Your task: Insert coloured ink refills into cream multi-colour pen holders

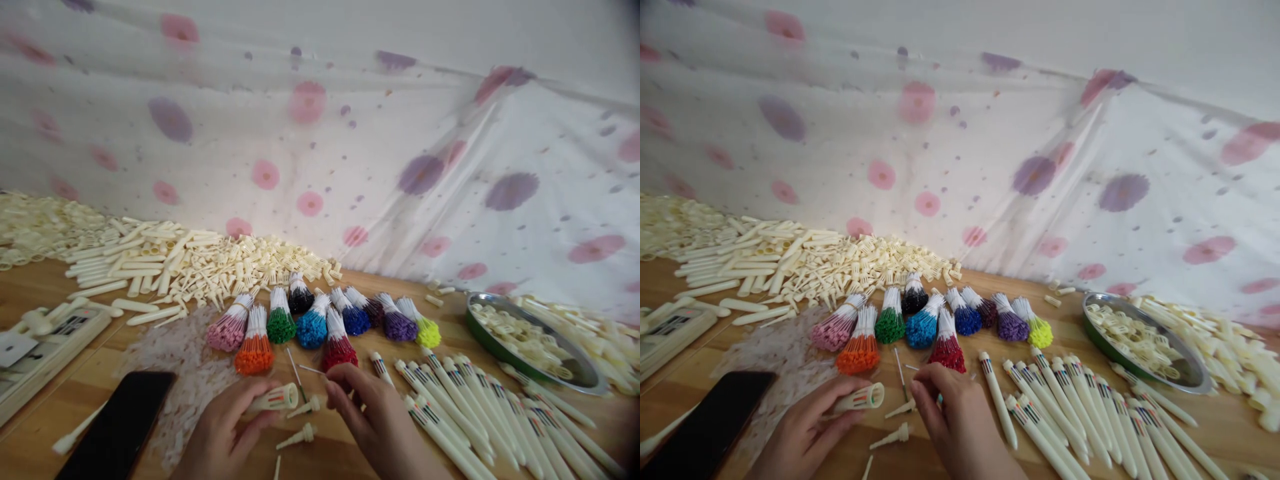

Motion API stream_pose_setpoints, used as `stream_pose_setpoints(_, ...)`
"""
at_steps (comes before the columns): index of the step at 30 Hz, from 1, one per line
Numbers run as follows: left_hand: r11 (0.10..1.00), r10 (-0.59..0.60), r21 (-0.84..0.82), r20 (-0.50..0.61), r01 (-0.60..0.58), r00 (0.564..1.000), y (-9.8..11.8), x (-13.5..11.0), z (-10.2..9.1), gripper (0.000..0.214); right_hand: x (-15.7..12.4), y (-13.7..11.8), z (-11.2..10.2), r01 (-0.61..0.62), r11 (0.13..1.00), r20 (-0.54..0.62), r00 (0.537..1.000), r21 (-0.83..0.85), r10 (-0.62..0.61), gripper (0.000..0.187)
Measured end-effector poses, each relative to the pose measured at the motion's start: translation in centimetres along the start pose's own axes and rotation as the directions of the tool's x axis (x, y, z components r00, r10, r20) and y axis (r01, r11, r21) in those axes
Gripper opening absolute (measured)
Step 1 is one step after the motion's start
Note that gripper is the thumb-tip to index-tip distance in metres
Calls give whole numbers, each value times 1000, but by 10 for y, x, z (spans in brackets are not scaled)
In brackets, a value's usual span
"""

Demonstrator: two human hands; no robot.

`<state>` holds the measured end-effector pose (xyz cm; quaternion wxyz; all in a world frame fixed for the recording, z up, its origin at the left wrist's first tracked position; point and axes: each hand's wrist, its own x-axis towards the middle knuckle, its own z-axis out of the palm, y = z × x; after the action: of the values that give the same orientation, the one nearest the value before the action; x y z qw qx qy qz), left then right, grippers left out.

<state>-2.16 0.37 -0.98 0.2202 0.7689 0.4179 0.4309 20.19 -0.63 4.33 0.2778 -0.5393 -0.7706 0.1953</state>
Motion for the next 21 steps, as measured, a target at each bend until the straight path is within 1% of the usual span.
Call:
stream_pose_setpoints(2, 1000, -7, -28, 8, 7, 1000, -3, -2, -2, 25, -8, 16, 2, -45, 980, 28, 998, -191, 52, 13)
stream_pose_setpoints(3, 999, -8, -49, 13, 8, 1000, -4, -2, -2, 25, -14, 25, 4, -55, 953, 41, 997, -298, 70, 7)
stream_pose_setpoints(4, 997, -10, -73, 17, 11, 1000, -6, -3, -3, 26, -19, 33, 8, -57, 922, 56, 995, -382, 84, 5)
stream_pose_setpoints(5, 995, -10, -95, 17, 12, 1000, -7, -4, -3, 26, -24, 40, 12, -53, 896, 82, 992, -442, 99, 9)
stream_pose_setpoints(6, 994, -11, -112, 22, 14, 1000, -8, -4, -3, 27, -28, 46, 17, -48, 876, 111, 987, -479, 114, 12)
stream_pose_setpoints(8, 989, 7, -145, 24, -3, 1000, -10, -4, -2, 28, -33, 55, 27, -43, 855, 163, 976, -516, 147, 10)
stream_pose_setpoints(10, 983, 25, -184, 24, -20, 999, -11, -3, -2, 27, -34, 59, 34, -46, 844, 180, 969, -535, 167, 10)
stream_pose_setpoints(12, 976, 35, -214, 31, -28, 999, -11, -1, -2, 28, -33, 63, 36, -52, 842, 175, 970, -537, 171, 16)
stream_pose_setpoints(14, 974, 31, -224, 65, -15, 997, -11, 0, -2, 30, -31, 65, 32, -93, 870, 159, 968, -485, 192, 19)
stream_pose_setpoints(16, 973, 13, -230, 89, 7, 996, -10, 0, -2, 29, -30, 64, 22, -157, 920, 120, 970, -360, 213, 17)
stream_pose_setpoints(17, 972, -5, -233, 102, 29, 995, -9, 0, -2, 27, -30, 62, 16, -165, 946, 79, 978, -279, 194, 17)
stream_pose_setpoints(18, 970, -25, -235, 116, 52, 993, -8, 0, -2, 25, -29, 58, 9, -137, 970, 23, 989, -203, 144, 19)
stream_pose_setpoints(19, 968, -46, -238, 132, 76, 990, -7, 0, -3, 23, -28, 52, 2, -75, 987, -38, 997, -145, 70, 22)
stream_pose_setpoints(20, 965, -63, -242, 148, 97, 987, -6, 0, -3, 22, -26, 44, -5, 19, 993, -90, 995, -113, -29, 26)
stream_pose_setpoints(21, 961, -74, -250, 165, 114, 984, -4, 1, -3, 21, -23, 35, -12, 112, 988, -127, 984, -110, -126, 27)
